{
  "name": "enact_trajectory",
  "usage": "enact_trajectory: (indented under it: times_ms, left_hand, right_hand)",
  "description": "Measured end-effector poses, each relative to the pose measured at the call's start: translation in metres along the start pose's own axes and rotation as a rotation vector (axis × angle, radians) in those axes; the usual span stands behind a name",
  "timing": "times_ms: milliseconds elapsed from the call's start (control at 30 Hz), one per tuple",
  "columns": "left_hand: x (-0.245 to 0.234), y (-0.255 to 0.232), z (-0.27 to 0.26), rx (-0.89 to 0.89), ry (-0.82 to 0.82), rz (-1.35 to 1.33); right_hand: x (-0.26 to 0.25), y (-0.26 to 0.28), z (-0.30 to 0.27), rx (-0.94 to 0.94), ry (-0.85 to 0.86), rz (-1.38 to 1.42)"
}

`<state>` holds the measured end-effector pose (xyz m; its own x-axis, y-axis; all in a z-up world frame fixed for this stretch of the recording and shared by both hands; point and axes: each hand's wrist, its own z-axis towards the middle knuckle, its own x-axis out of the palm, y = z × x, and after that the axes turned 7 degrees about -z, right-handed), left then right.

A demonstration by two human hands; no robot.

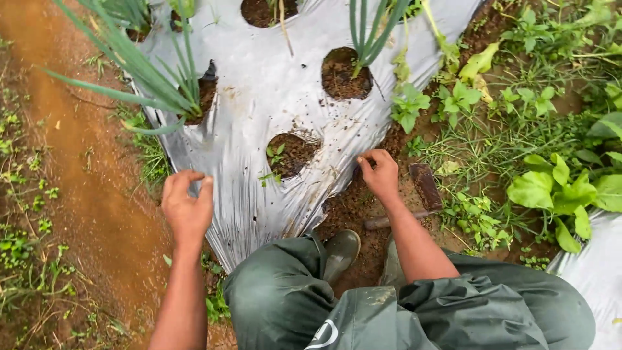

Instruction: The person removes weeds from around plants growing in a plastic-covered garden bed. They pull weeds by hand and use a small hand hoe to loosen the soil and clear vegetation from the edges of the bed.

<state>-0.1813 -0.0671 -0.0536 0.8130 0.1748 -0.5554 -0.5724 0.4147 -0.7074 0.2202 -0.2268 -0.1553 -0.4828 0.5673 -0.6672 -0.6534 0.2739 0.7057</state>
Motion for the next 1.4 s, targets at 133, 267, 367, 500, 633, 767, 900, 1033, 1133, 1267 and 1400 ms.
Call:
enact_trajectory:
  times_ms: [133, 267, 367, 500, 633, 767, 900, 1033, 1133, 1267, 1400]
  left_hand:
    - [0.068, -0.092, 0.056, 0.213, 0.322, -0.124]
    - [0.163, -0.143, 0.071, 0.537, 0.732, 0.091]
    - [0.232, -0.154, 0.062, 0.617, 1.057, 0.314]
    - [0.295, -0.172, 0.048, 0.722, 1.108, 0.378]
    - [0.334, -0.204, 0.036, 0.719, 1.145, 0.466]
    - [0.351, -0.23, 0.028, 0.682, 1.219, 0.624]
    - [0.36, -0.236, 0.017, 0.637, 1.286, 0.676]
    - [0.358, -0.217, 0.011, 0.65, 1.275, 0.71]
    - [0.349, -0.21, 0.008, 0.669, 1.288, 0.725]
    - [0.337, -0.233, 0.016, 0.627, 1.279, 0.814]
    - [0.344, -0.244, 0.017, 0.606, 1.297, 0.857]
  right_hand:
    - [-0.009, -0.019, -0.008, 0.343, 0.06, 0.15]
    - [0.008, -0.085, -0.004, 0.655, -0.057, 0.322]
    - [0.016, -0.103, 0.023, 0.696, -0.082, 0.316]
    - [0.023, -0.114, 0.064, 0.642, -0.163, 0.331]
    - [0.028, -0.125, 0.094, 0.579, -0.245, 0.301]
    - [0.014, -0.119, 0.099, 0.591, -0.143, 0.053]
    - [0.015, -0.12, 0.096, 0.496, -0.188, -0.057]
    - [0.04, -0.135, 0.095, 0.406, -0.282, -0.042]
    - [0.055, -0.134, 0.092, 0.41, -0.329, -0.018]
    - [0.055, -0.132, 0.1, 0.332, -0.368, 0.028]
    - [0.058, -0.142, 0.096, 0.231, -0.323, -0.039]
